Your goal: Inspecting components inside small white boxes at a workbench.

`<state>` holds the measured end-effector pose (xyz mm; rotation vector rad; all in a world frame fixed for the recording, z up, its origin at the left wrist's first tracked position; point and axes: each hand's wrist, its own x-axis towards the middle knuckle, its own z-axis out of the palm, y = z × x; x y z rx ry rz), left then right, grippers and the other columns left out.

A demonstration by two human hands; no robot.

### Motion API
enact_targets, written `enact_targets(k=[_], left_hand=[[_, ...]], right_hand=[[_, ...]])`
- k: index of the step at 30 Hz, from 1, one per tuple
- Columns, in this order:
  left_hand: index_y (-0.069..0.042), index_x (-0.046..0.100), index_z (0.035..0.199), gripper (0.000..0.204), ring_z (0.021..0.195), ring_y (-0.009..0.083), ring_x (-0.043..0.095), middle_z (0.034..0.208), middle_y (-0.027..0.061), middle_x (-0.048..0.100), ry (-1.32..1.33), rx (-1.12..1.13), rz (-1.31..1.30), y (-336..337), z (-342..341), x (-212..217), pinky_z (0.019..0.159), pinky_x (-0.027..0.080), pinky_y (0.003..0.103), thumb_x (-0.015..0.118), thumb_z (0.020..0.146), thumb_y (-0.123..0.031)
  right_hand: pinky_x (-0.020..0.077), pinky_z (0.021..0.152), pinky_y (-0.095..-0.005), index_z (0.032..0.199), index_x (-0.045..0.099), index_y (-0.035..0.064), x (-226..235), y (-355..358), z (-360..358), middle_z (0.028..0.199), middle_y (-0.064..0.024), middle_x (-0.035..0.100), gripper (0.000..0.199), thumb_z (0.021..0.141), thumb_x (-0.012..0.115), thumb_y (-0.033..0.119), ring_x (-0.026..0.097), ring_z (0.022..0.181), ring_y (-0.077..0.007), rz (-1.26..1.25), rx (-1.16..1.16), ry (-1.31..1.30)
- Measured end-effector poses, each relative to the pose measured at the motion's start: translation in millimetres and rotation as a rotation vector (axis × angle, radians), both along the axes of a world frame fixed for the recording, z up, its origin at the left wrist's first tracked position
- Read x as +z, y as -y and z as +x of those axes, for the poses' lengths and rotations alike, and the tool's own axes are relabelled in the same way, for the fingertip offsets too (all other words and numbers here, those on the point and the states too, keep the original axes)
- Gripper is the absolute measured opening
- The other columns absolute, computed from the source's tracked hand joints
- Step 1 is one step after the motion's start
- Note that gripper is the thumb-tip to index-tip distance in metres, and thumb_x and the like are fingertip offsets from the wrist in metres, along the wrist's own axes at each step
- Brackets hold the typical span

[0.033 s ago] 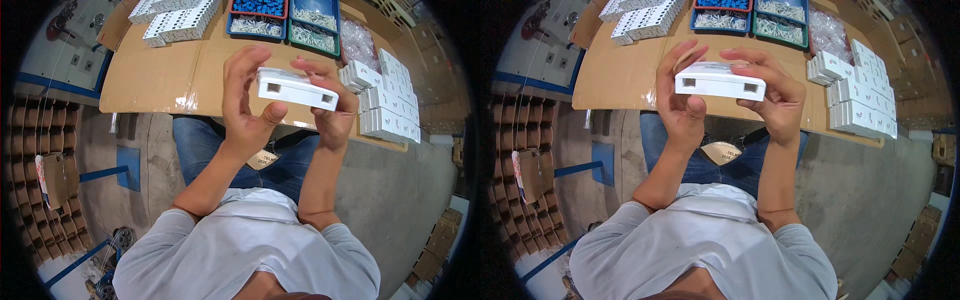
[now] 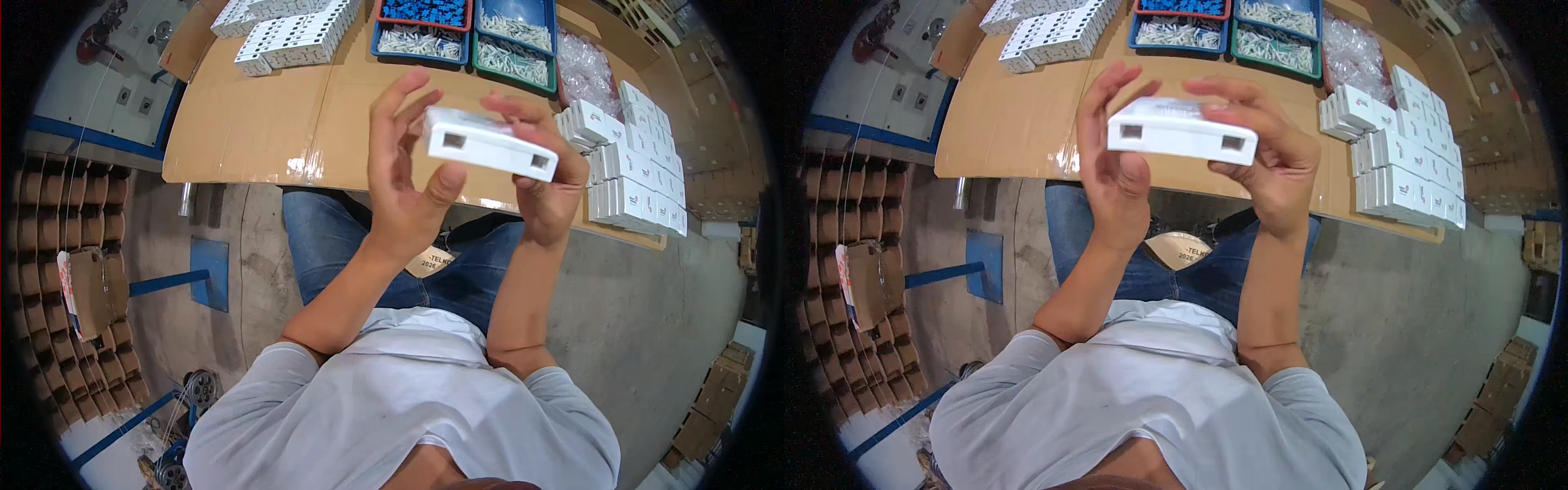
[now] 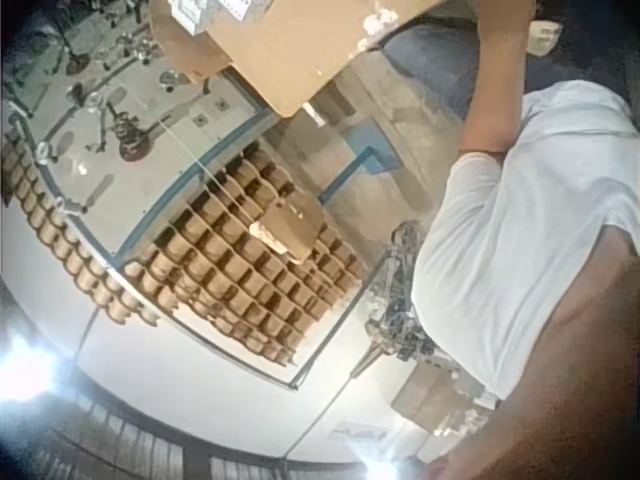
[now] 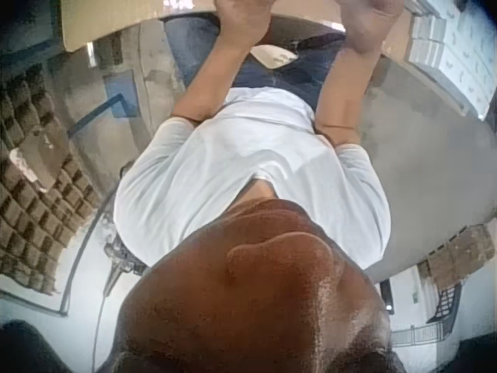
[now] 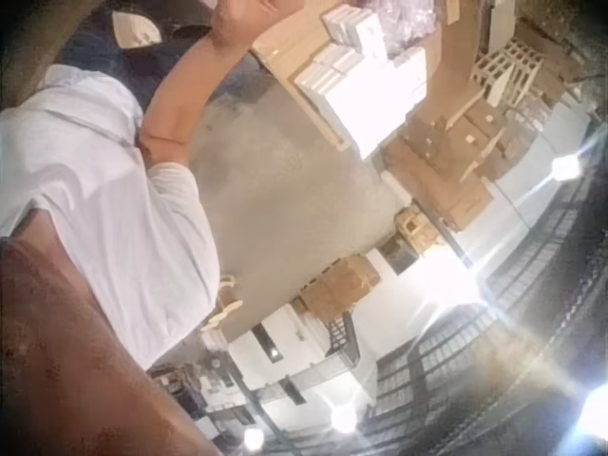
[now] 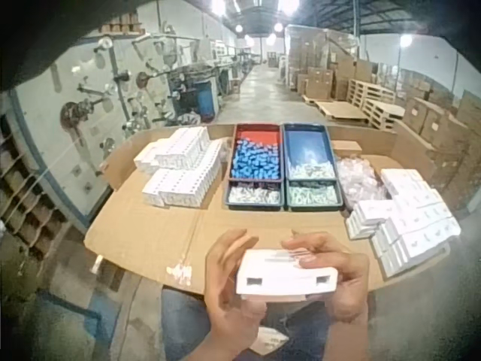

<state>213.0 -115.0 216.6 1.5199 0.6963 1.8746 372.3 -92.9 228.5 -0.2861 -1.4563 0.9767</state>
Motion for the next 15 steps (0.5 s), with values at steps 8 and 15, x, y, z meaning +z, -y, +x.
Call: enact_targets(k=[8,15], left_hand=[[0.000,0.042,0.141,0.079,0.123,0.0246,0.059,0.131,0.0130,0.059,0.262,-0.351,-0.521,14,8,-1,0.110,0.044,0.043,0.059,0.094,-0.061],[0.001,0.048,0.134,0.067,0.116,0.0235,0.064,0.126,0.0129,0.062,0.288,-0.398,-0.529,16,12,6,0.107,0.047,0.042,0.061,0.097,-0.053]], right_hand=[[0.0470,0.102,-0.0437,0.119,0.071,0.0016,-7,-7,2,0.127,-0.0252,0.063,0.043,0.081,0.080,0.018,0.059,0.122,-0.0349,0.015,-0.079,-0.027],[0.0466,0.102,-0.0444,0.119,0.071,0.0016,-10,-8,4,0.127,-0.0250,0.063,0.045,0.079,0.082,0.020,0.060,0.122,-0.0349,-0.030,-0.057,-0.054]])
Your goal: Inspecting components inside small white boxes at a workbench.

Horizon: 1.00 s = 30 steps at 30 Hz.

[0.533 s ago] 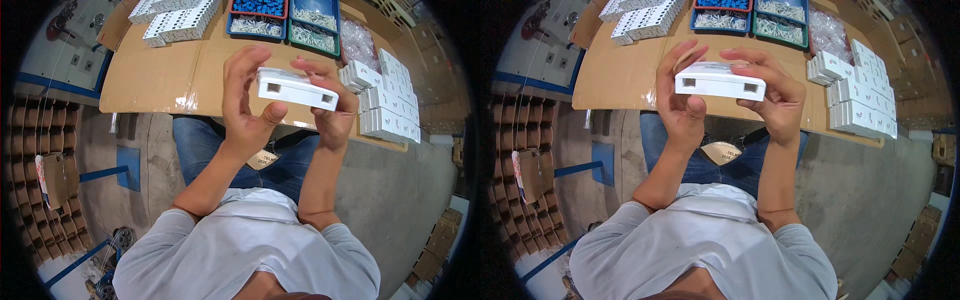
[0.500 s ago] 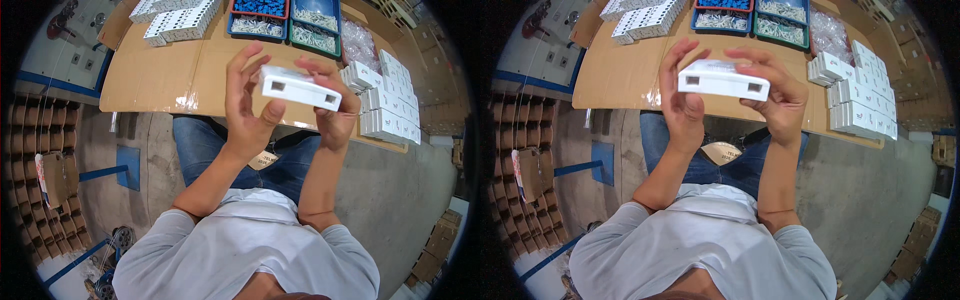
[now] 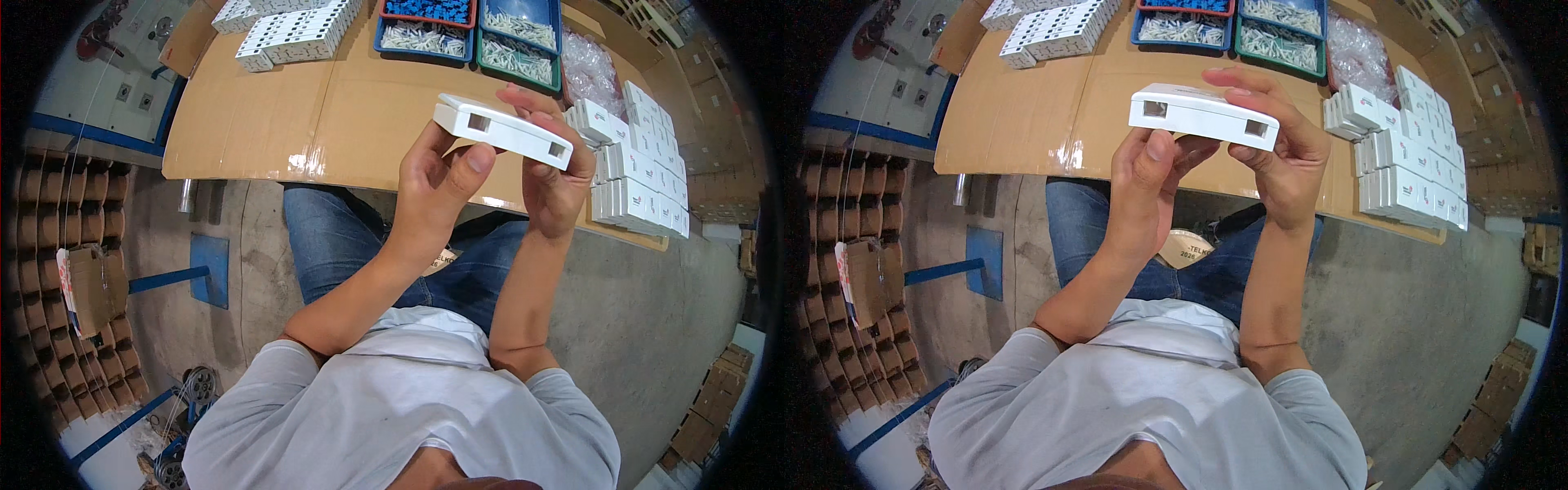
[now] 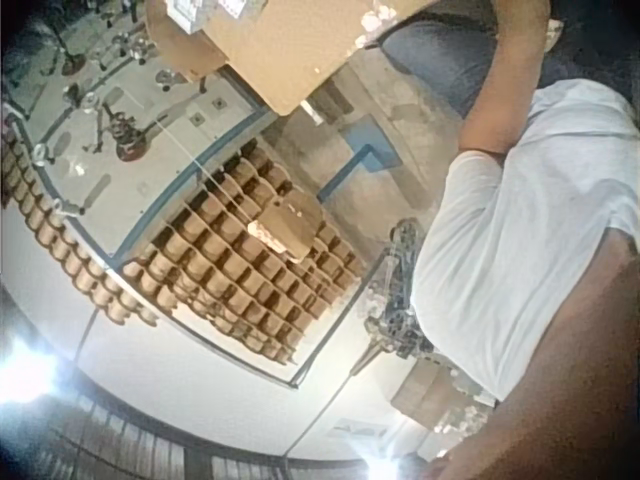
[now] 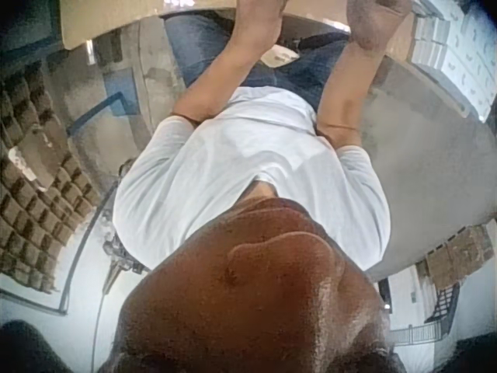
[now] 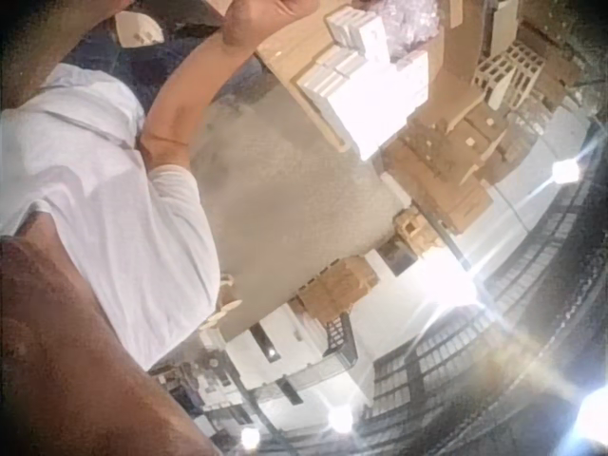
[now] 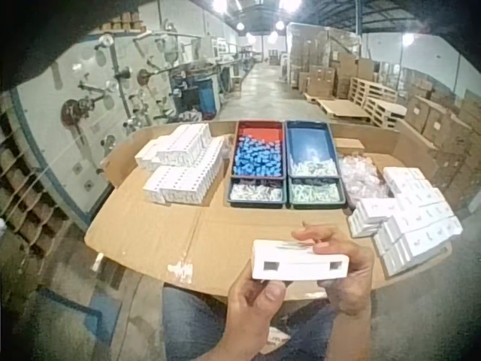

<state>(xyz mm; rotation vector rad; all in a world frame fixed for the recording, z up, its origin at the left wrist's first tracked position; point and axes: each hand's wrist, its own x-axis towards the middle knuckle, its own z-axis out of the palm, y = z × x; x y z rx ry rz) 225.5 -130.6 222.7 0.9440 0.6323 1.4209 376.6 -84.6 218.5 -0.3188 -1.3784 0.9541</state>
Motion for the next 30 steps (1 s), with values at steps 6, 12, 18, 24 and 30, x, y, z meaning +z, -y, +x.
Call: enact_targets(k=[6,12,18,24,30], left_hand=[[0.001,0.048,0.134,0.069,0.117,0.0236,0.064,0.125,0.0133,0.063,0.001,0.018,-0.013,-1,-1,2,0.108,0.047,0.041,0.062,0.095,-0.054],[0.001,0.049,0.133,0.068,0.117,0.0225,0.064,0.125,0.0129,0.063,-0.020,0.020,-0.051,-2,-3,-2,0.107,0.047,0.040,0.062,0.095,-0.054],[-0.001,0.051,0.131,0.065,0.109,0.0215,0.065,0.116,0.0127,0.065,0.066,-0.066,-0.168,-7,-4,6,0.101,0.049,0.037,0.057,0.097,-0.055],[-0.005,0.046,0.137,0.076,0.101,0.0268,0.068,0.104,0.0157,0.069,0.600,-0.371,-0.491,-11,-11,10,0.097,0.050,0.045,0.034,0.097,-0.068],[-0.009,0.045,0.139,0.077,0.102,0.0243,0.065,0.110,0.0126,0.065,0.334,-0.253,-0.443,-15,-10,-1,0.095,0.051,0.047,0.030,0.097,-0.072]], right_hand=[[0.0471,0.102,-0.0426,0.117,0.072,0.0027,-5,-2,0,0.126,-0.0244,0.064,0.044,0.078,0.083,0.019,0.060,0.122,-0.0329,-0.021,-0.017,0.019],[0.0502,0.099,-0.0404,0.116,0.072,0.0022,-4,0,-4,0.124,-0.0234,0.065,0.043,0.078,0.083,0.018,0.061,0.120,-0.0313,-0.057,-0.009,0.009],[0.0511,0.098,-0.0398,0.120,0.069,-0.0004,0,-2,-3,0.122,-0.0219,0.067,0.046,0.077,0.083,0.010,0.063,0.117,-0.0289,-0.019,-0.023,0.092],[0.0515,0.099,-0.0360,0.123,0.064,-0.0022,-2,0,-8,0.115,-0.0194,0.070,0.051,0.075,0.080,-0.002,0.067,0.112,-0.0254,-0.078,-0.139,0.183],[0.0532,0.095,-0.0336,0.111,0.069,-0.0014,-1,2,-19,0.111,-0.0158,0.073,0.040,0.072,0.077,-0.008,0.068,0.110,-0.0246,-0.056,-0.243,0.191]])
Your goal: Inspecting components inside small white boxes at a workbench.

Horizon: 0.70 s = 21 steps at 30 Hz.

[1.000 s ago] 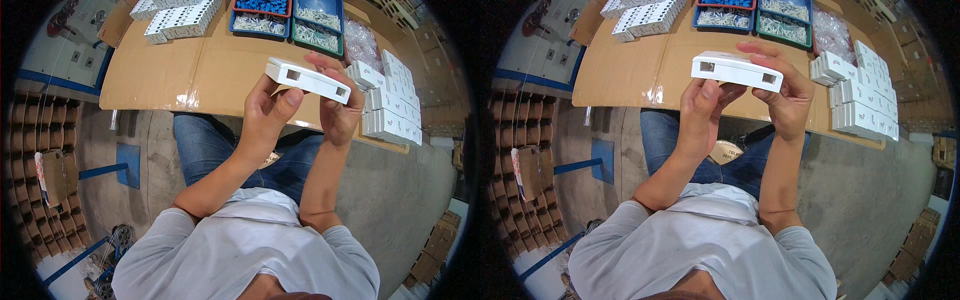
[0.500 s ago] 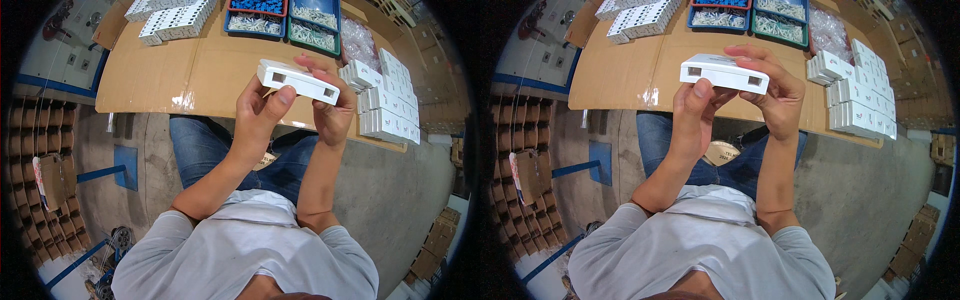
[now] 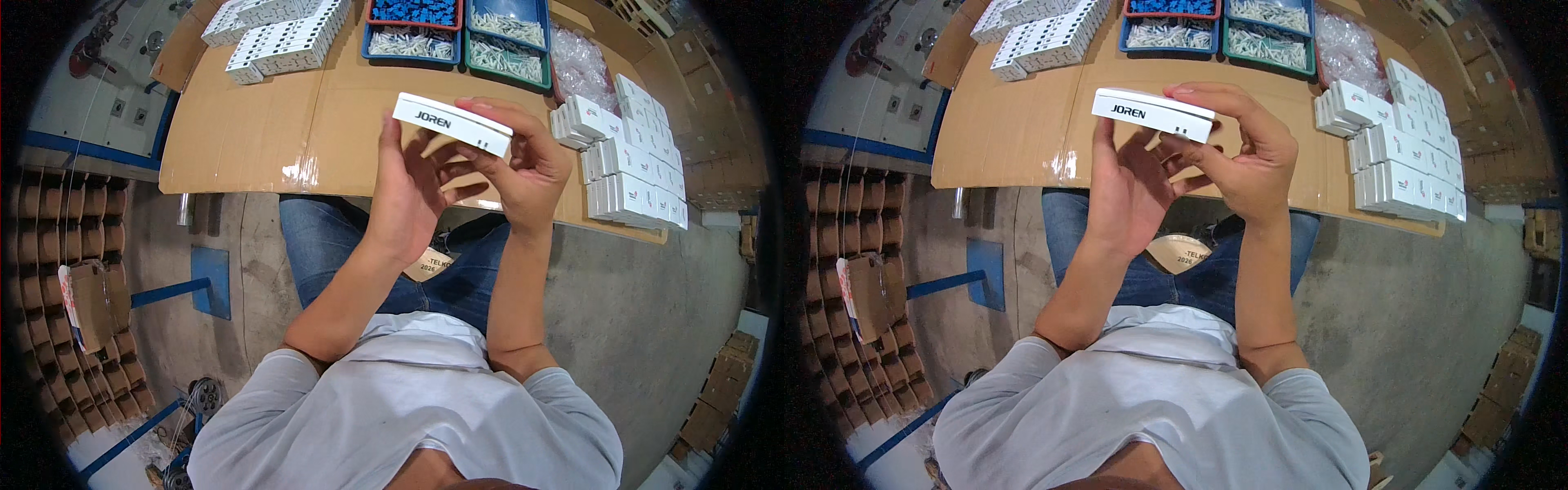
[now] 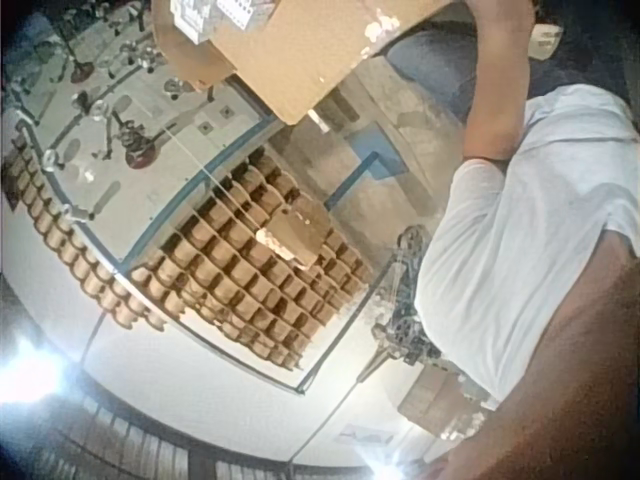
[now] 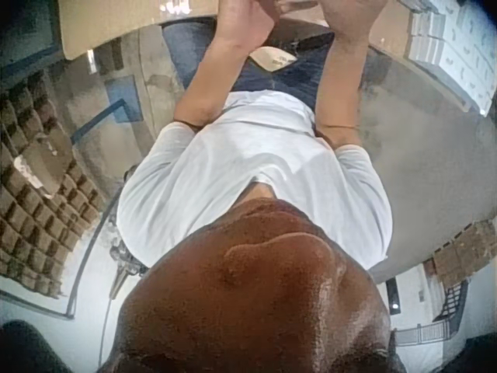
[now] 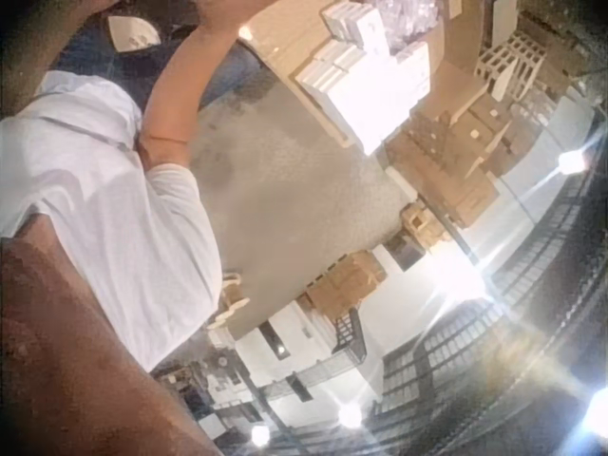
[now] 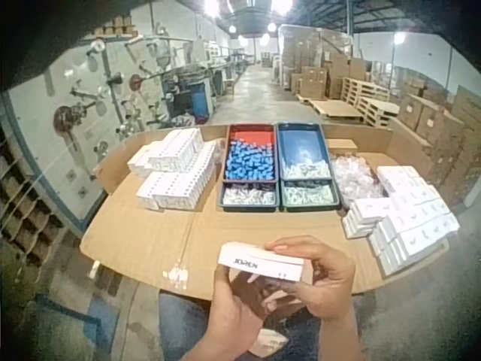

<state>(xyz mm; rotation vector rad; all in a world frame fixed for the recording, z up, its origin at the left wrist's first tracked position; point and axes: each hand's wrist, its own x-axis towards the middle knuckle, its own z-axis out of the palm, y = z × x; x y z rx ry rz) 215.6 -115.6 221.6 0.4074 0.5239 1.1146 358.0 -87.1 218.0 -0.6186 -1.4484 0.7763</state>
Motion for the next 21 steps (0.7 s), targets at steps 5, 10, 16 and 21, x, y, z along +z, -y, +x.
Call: enact_targets(k=[5,10,16,21], left_hand=[[-0.006,0.049,0.136,0.077,0.117,0.0274,0.062,0.117,0.0128,0.064,-0.232,0.265,0.099,6,8,0,0.102,0.049,0.049,0.035,0.098,-0.071],[-0.007,0.053,0.131,0.069,0.107,0.0224,0.066,0.116,0.0100,0.066,0.007,0.122,0.021,5,-1,2,0.095,0.056,0.041,0.047,0.096,-0.066],[-0.010,0.055,0.128,0.064,0.104,0.0193,0.067,0.115,0.0071,0.066,0.080,0.115,-0.103,8,0,5,0.088,0.057,0.035,0.046,0.097,-0.065],[-0.012,0.057,0.123,0.058,0.104,0.0190,0.066,0.113,0.0054,0.066,0.070,0.125,-0.117,10,6,0,0.091,0.053,0.035,0.041,0.100,-0.063]], right_hand=[[0.0539,0.089,-0.0321,0.104,0.073,0.0018,2,-2,-6,0.108,-0.0128,0.074,0.037,0.069,0.079,-0.006,0.069,0.104,-0.0232,0.091,-0.090,0.148],[0.0528,0.080,-0.0323,0.106,0.075,0.0052,11,5,-11,0.112,-0.0113,0.072,0.040,0.068,0.083,0.002,0.067,0.104,-0.0226,0.133,-0.093,0.345],[0.0526,0.090,-0.0325,0.108,0.074,0.0055,1,3,-15,0.121,-0.0146,0.069,0.039,0.073,0.087,0.013,0.065,0.113,-0.0238,-0.046,0.069,0.184],[0.0494,0.097,-0.0327,0.123,0.067,0.0052,-7,2,-14,0.130,-0.0178,0.065,0.049,0.078,0.084,0.013,0.064,0.115,-0.0219,-0.162,0.144,0.168]])
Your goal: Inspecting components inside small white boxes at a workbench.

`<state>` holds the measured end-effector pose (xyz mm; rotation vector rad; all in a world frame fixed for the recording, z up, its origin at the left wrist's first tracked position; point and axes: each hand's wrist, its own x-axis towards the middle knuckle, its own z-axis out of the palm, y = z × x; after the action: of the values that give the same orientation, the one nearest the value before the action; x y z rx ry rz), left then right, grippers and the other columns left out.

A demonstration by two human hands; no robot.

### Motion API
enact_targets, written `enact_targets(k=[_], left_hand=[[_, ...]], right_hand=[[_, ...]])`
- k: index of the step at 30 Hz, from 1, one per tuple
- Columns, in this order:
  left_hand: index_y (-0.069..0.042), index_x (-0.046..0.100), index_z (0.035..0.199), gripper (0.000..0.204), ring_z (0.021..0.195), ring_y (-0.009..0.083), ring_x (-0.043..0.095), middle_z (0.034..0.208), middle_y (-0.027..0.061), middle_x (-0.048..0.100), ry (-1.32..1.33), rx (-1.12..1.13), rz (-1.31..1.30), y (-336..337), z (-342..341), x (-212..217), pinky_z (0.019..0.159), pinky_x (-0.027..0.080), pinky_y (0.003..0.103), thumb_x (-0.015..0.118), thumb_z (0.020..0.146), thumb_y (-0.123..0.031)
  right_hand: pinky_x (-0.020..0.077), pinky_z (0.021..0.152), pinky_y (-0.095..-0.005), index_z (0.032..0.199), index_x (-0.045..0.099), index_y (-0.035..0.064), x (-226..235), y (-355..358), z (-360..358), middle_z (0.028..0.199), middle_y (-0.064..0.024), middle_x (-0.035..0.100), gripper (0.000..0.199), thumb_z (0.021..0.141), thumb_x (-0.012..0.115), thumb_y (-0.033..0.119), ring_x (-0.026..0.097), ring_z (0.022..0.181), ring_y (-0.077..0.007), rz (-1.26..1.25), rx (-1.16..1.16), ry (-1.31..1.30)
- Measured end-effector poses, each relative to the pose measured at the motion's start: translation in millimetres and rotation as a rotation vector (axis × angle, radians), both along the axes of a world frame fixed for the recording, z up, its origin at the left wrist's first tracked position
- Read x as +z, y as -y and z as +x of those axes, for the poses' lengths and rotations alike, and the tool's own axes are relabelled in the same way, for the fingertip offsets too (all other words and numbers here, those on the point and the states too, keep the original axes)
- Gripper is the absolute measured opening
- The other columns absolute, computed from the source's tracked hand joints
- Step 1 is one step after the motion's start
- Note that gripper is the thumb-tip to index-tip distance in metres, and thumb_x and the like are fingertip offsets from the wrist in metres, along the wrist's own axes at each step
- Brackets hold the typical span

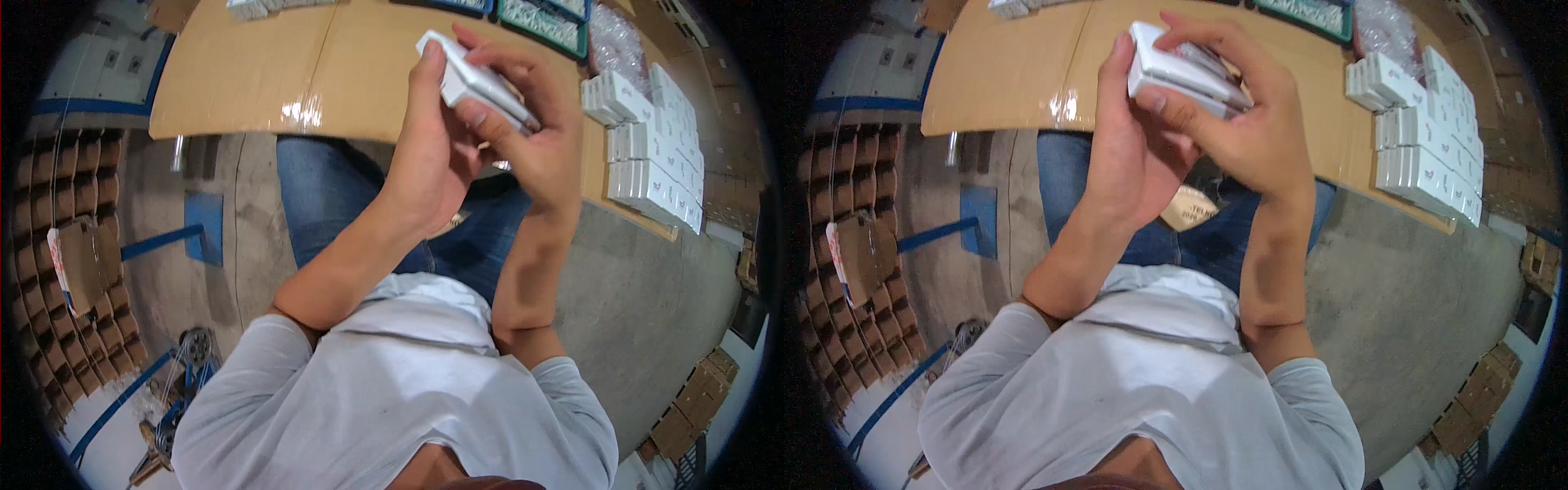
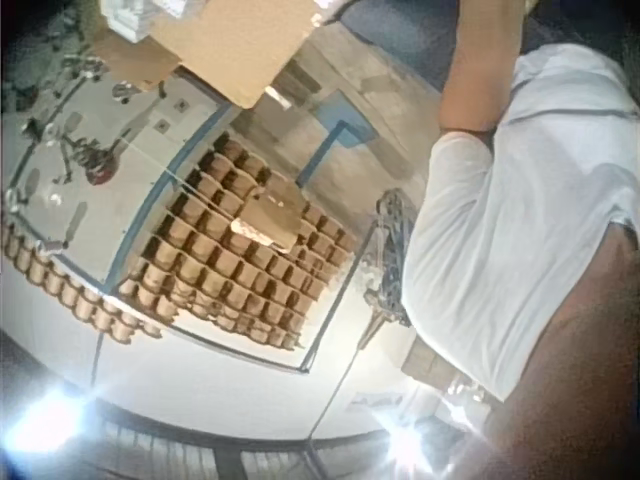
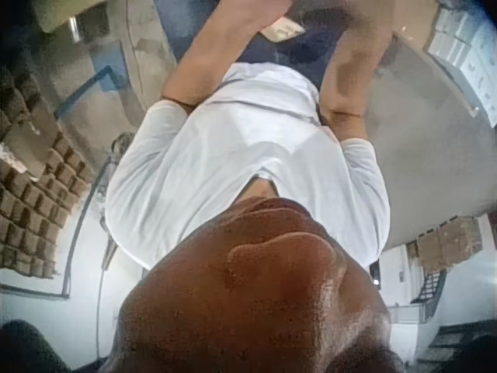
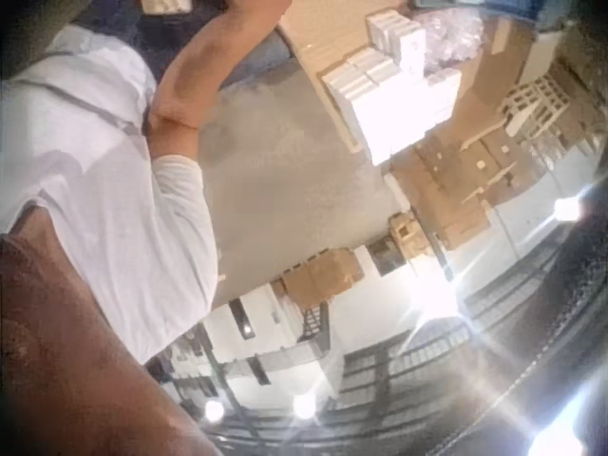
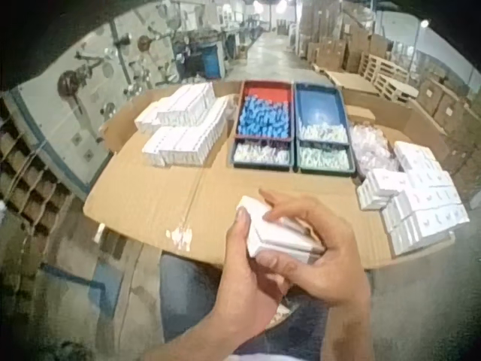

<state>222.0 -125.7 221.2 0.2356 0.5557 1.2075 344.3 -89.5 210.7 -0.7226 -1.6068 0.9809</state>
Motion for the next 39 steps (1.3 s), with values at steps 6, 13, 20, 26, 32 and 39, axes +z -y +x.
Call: enact_targets(k=[6,13,20,26,32,39], left_hand=[[-0.010,0.045,0.137,0.061,0.110,0.0209,0.061,0.120,0.0083,0.059,-0.061,-0.069,-0.042,-4,-4,3,0.095,0.050,0.038,0.034,0.103,-0.059],[-0.008,0.047,0.134,0.058,0.107,0.0195,0.062,0.115,0.0086,0.060,-0.083,-0.043,-0.110,-6,1,6,0.090,0.050,0.037,0.032,0.104,-0.056],[-0.010,0.046,0.134,0.056,0.106,0.0194,0.062,0.115,0.0079,0.060,-0.051,-0.042,-0.124,-7,2,-6,0.091,0.050,0.036,0.033,0.104,-0.055],[-0.013,0.058,0.108,0.052,0.082,0.0118,0.059,0.094,0.0007,0.064,-0.099,0.058,0.136,-4,3,-19,0.069,0.046,0.031,0.035,0.101,-0.059],[-0.014,0.057,0.108,0.052,0.087,0.0113,0.058,0.093,-0.0007,0.062,-0.087,0.041,0.110,-4,4,-18,0.070,0.044,0.030,0.035,0.101,-0.061],[-0.010,0.056,0.124,0.059,0.105,0.0197,0.064,0.113,0.0064,0.065,-0.068,0.020,0.069,-6,-6,-10,0.092,0.051,0.038,0.036,0.101,-0.060]], right_hand=[[0.0459,0.098,-0.0318,0.136,0.060,-0.0001,27,12,-8,0.127,-0.0169,0.064,0.058,0.087,0.077,0.024,0.060,0.112,-0.0212,-0.359,0.033,0.103],[0.0463,0.097,-0.0326,0.133,0.061,-0.0029,-44,-38,-33,0.127,-0.0179,0.065,0.052,0.088,0.073,0.020,0.061,0.112,-0.0218,0.367,0.486,-0.636],[0.0449,0.100,-0.0348,0.130,0.063,-0.0054,-47,-40,-34,0.127,-0.0218,0.064,0.051,0.088,0.070,0.023,0.060,0.115,-0.0252,0.386,0.475,-0.668],[0.0450,0.101,-0.0360,0.129,0.063,-0.0073,-33,-31,-32,0.129,-0.0241,0.063,0.052,0.088,0.069,0.023,0.061,0.116,-0.0268,0.447,0.485,-0.692],[0.0449,0.101,-0.0357,0.131,0.062,-0.0059,-29,-32,-30,0.128,-0.0240,0.064,0.051,0.090,0.068,0.024,0.061,0.115,-0.0268,0.506,0.435,-0.630],[0.0482,0.099,-0.0305,0.142,0.054,0.0014,2,0,4,0.131,-0.0127,0.063,0.058,0.088,0.069,0.016,0.060,0.118,-0.0194,-0.287,0.068,0.175]])
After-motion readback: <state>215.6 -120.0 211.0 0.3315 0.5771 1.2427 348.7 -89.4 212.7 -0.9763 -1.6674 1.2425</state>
